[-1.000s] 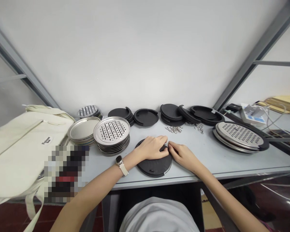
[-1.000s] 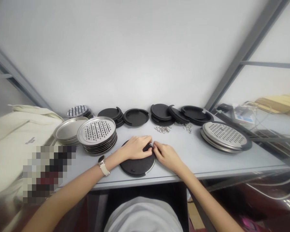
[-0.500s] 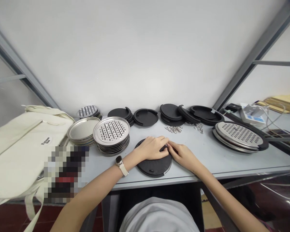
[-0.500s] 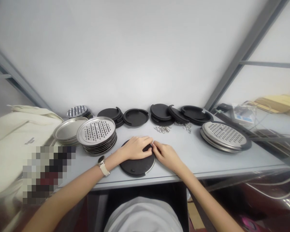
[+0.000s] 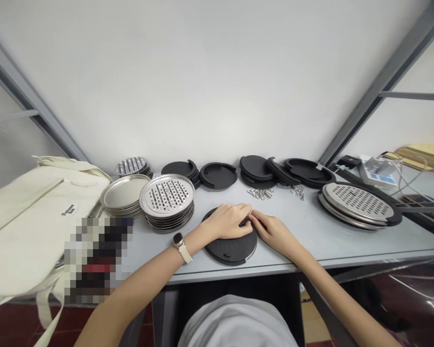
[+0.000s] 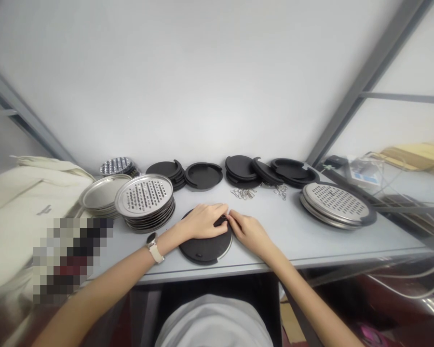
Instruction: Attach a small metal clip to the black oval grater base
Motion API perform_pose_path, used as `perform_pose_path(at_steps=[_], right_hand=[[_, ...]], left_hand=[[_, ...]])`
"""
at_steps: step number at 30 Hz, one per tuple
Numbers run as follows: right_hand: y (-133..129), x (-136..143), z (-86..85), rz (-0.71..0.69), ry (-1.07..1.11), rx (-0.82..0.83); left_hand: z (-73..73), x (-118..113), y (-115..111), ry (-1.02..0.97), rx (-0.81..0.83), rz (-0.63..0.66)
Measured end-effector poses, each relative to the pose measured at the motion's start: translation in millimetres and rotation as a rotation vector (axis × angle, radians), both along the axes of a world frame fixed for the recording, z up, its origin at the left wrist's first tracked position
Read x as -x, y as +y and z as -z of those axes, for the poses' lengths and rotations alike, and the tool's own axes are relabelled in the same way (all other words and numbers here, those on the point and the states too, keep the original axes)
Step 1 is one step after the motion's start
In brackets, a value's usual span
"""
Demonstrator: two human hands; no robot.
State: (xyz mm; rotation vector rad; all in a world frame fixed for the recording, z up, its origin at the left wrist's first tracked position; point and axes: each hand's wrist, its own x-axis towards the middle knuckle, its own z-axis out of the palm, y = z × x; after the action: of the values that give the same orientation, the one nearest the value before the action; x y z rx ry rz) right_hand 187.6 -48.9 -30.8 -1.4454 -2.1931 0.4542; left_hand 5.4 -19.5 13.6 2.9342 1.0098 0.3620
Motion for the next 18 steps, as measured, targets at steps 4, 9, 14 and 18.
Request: perform_pose_path(at_steps=[4,9,14,18], right_hand=[[-1.6,1.4,-2.4,0.009,0.01,-0.011],[-2.8,2.0,-4.4,0.007,0.004,-0.013],[-2.7,2.3,-5.1,0.012,-0.01,-0.009],[-2.3,1.9,-4.7,0.0,-0.014,-0.013]], left_hand=[[-1.4,-0.4,-0.5,-0.003,0.008,0.003],[-2.8,-0.3,-0.4,0.012,0.044,-0.001],[-1.0,-0.4,0.6,0.011,0.038,-0.004],[0.3,-0.7,1.2,-0.002,0.011,0.006]])
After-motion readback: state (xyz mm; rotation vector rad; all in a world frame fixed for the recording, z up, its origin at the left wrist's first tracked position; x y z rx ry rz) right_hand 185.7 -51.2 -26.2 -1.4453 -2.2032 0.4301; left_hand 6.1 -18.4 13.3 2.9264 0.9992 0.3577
